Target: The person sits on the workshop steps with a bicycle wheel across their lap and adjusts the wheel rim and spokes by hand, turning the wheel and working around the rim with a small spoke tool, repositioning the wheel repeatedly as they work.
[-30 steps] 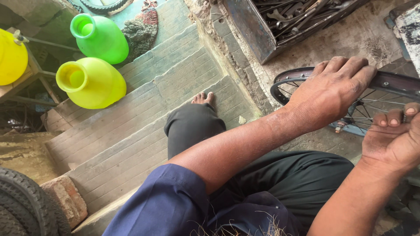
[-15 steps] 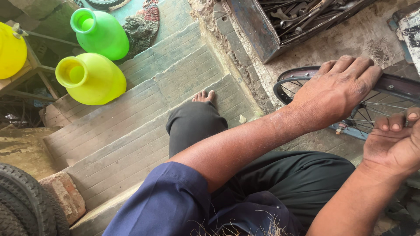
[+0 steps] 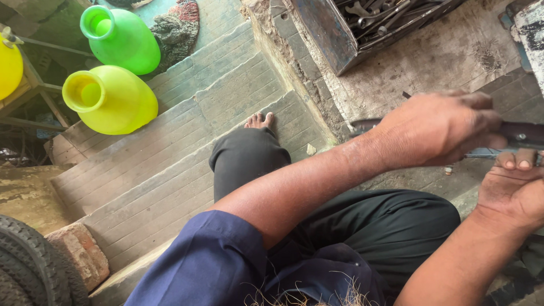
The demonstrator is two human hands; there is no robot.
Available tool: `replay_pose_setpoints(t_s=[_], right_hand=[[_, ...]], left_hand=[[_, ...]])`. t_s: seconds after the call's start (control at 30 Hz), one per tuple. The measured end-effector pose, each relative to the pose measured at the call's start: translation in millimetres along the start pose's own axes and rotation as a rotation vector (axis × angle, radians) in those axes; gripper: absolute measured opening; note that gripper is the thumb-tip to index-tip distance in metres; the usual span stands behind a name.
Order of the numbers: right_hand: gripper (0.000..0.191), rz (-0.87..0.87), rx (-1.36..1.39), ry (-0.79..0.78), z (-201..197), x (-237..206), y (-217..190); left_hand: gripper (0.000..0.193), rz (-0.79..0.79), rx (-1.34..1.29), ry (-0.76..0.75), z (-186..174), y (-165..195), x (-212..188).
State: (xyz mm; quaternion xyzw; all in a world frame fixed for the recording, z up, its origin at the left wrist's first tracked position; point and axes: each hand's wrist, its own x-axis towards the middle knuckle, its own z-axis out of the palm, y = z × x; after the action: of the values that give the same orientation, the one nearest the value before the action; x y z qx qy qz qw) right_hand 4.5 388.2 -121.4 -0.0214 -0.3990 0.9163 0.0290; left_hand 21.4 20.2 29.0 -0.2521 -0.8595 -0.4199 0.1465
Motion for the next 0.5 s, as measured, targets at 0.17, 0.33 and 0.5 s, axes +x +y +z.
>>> replay_pose_setpoints(t_s=[0.17, 0.33, 0.5], right_hand=[[0.032, -0.025, -0.042, -0.074, -13, 1, 1], [0.024, -0.037, -0.047, -0.025, 19, -15, 2], [0.021, -0.030, -0.076, -0.012, 50, -24, 3]], left_hand=[[0.043, 0.055, 0.033, 0.157, 9, 9, -10], [0.036, -0.055, 0.028, 0.172, 16, 7, -10], [0.037, -0.089, 0.064, 0.168, 16, 3, -9]])
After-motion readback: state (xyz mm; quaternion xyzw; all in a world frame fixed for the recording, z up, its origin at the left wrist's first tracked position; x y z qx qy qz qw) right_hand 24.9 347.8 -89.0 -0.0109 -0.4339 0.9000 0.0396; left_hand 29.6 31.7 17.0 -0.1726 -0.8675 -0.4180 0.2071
